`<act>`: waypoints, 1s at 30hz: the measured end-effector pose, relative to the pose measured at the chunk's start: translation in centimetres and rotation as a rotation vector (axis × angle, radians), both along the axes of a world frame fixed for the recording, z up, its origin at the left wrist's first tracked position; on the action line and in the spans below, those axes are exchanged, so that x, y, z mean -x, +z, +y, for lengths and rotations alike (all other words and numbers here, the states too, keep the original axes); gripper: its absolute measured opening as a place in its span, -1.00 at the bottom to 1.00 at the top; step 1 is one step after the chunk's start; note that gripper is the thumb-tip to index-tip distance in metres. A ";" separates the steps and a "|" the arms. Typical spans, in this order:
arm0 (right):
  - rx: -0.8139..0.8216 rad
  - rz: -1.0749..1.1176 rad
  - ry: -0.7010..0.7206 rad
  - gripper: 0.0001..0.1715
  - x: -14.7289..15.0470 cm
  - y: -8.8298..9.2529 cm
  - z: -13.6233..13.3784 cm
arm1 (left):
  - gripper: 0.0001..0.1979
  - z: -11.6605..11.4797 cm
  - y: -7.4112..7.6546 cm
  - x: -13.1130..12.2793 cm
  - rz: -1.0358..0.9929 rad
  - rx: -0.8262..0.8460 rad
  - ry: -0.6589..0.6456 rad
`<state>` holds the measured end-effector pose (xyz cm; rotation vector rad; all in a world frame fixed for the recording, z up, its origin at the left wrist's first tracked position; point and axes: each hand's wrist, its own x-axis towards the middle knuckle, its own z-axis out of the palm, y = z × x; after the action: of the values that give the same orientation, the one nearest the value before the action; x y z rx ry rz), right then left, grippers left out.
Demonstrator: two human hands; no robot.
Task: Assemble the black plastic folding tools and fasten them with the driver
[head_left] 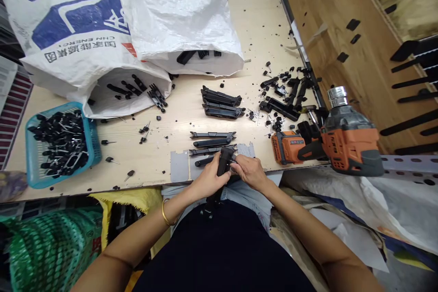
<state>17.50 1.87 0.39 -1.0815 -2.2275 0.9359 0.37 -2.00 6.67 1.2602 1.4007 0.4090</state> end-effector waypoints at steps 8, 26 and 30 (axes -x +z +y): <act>0.369 -0.098 0.205 -0.22 0.4 1.7 4.8 | -0.31 -0.6 -1.1 0.7 0.185 -0.200 0.235; 0.563 -0.566 -0.165 -0.61 5.8 3.1 24.4 | -0.33 -0.9 -4.0 3.7 -0.289 0.111 0.540; 0.469 -0.538 -0.137 -0.43 6.6 3.0 24.7 | -0.40 -2.3 -3.2 5.1 -0.283 0.171 0.694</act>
<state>10.87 26.56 3.40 -1.8589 -2.3487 1.2590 -4.69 -4.30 3.51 0.5200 1.5570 0.8801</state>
